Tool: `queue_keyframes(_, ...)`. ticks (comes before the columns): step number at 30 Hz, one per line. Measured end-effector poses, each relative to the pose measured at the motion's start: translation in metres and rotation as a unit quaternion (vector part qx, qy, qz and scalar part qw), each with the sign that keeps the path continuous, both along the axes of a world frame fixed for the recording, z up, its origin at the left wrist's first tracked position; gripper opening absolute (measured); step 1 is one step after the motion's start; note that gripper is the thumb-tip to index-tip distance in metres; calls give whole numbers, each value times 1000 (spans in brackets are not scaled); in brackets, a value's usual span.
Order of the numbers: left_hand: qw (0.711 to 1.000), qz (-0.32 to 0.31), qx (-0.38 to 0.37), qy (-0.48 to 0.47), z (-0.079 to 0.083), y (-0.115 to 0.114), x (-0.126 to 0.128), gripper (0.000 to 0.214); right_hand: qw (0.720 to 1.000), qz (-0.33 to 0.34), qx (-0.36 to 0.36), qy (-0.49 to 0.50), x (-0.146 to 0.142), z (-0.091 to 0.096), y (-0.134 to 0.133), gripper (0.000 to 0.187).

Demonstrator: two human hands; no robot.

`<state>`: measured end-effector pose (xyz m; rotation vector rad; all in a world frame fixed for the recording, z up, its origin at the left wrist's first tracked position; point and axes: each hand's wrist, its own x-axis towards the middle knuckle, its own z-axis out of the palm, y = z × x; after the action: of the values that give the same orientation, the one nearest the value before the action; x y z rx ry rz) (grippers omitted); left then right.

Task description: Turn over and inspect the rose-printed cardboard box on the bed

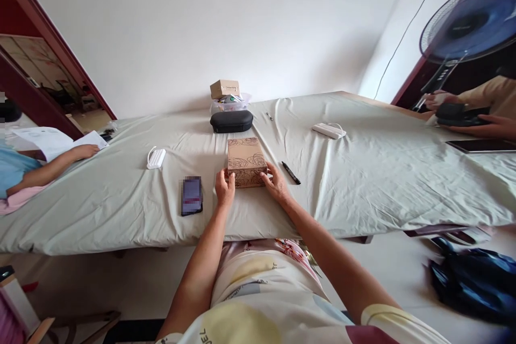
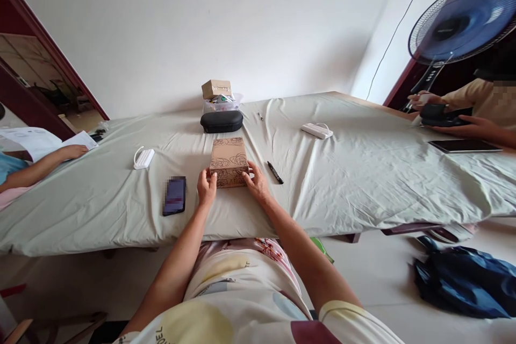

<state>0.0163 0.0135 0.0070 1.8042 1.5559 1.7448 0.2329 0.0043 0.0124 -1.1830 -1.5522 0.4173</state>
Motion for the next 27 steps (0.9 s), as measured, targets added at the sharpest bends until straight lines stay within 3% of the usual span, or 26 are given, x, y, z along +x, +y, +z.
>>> queue_keyframes(10,996,-33,-77,21,-3,0,0,41,999,-14,-44,23,3,-9,10,56)
queue_keyframes(14,987,-8,-133,95,-2,-2,1,50,998,-14,-61,-24,6,-16,11,63)
queue_keyframes(17,973,13,-170,156,-1,-3,2,58,997,-13,-51,-57,8,-18,10,73)
queue_keyframes(21,965,20,-198,169,3,-6,4,57,997,-7,-21,-73,8,-13,3,84)
queue_keyframes(27,963,12,-217,160,11,-11,5,52,992,-34,48,-115,3,-1,-5,71)
